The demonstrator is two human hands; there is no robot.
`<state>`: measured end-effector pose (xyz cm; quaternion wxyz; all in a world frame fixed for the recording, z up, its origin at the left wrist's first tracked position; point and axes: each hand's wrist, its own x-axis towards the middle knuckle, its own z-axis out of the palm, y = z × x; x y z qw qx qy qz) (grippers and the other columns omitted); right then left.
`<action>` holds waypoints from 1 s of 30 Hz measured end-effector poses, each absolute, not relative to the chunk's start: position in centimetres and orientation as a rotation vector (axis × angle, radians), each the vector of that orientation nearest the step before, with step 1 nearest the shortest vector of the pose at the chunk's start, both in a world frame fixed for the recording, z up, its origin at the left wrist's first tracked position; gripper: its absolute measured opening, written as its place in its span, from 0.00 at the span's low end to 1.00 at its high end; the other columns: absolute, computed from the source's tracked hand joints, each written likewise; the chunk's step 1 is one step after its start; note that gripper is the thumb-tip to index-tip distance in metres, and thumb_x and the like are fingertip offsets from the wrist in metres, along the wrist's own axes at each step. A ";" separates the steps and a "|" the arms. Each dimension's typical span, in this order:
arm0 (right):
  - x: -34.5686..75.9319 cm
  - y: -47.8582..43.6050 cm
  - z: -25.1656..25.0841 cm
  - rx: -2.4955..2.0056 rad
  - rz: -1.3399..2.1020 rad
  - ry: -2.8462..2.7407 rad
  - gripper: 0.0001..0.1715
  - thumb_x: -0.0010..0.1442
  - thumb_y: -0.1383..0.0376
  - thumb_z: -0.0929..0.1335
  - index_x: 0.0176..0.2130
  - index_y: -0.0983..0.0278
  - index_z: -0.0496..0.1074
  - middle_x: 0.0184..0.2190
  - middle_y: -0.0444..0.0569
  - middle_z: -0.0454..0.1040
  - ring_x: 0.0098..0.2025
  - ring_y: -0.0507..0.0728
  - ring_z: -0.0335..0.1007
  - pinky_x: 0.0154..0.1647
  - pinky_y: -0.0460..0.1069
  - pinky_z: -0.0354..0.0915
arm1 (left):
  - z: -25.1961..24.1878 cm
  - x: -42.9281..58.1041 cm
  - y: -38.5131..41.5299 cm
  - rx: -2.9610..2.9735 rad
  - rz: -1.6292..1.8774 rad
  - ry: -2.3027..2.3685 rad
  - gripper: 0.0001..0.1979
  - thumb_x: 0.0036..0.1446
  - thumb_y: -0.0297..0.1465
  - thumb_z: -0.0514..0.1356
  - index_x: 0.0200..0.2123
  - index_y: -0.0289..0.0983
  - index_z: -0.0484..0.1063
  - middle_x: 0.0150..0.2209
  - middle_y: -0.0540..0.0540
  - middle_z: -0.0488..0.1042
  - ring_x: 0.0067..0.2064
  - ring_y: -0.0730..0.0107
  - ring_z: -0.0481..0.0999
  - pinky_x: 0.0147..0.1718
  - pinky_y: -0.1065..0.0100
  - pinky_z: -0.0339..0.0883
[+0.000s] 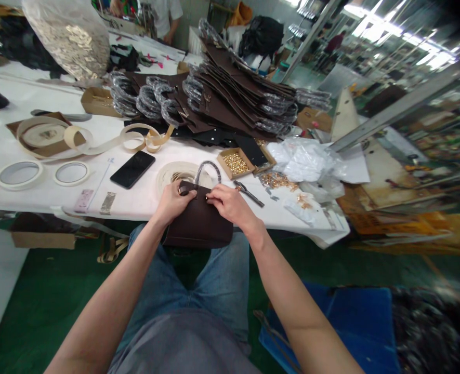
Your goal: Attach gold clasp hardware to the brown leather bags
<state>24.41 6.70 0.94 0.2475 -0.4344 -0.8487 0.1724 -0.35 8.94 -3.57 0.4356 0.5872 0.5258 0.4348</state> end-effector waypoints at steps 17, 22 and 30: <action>24.7 6.8 0.1 -1.187 0.161 -2.587 0.13 0.81 0.69 0.68 0.46 0.59 0.82 0.49 0.52 0.80 0.47 0.59 0.76 0.46 0.53 0.70 | -3.1 -0.2 8.8 1.453 1.059 1.342 0.11 0.60 0.40 0.73 0.37 0.39 0.81 0.35 0.46 0.84 0.38 0.56 0.81 0.37 0.61 0.68; 24.1 6.4 0.5 -1.241 0.209 -2.560 0.14 0.81 0.70 0.67 0.46 0.60 0.83 0.48 0.52 0.79 0.46 0.59 0.75 0.46 0.53 0.70 | -3.3 -0.2 8.9 1.450 1.062 1.331 0.12 0.59 0.40 0.74 0.38 0.39 0.81 0.36 0.45 0.84 0.39 0.56 0.81 0.37 0.61 0.69; 24.4 6.6 0.9 -1.159 0.440 -2.455 0.17 0.80 0.71 0.66 0.50 0.58 0.85 0.50 0.51 0.81 0.48 0.59 0.80 0.50 0.52 0.74 | -3.0 -1.0 8.2 1.512 1.070 1.260 0.13 0.62 0.41 0.73 0.41 0.39 0.80 0.37 0.46 0.84 0.40 0.57 0.81 0.39 0.61 0.70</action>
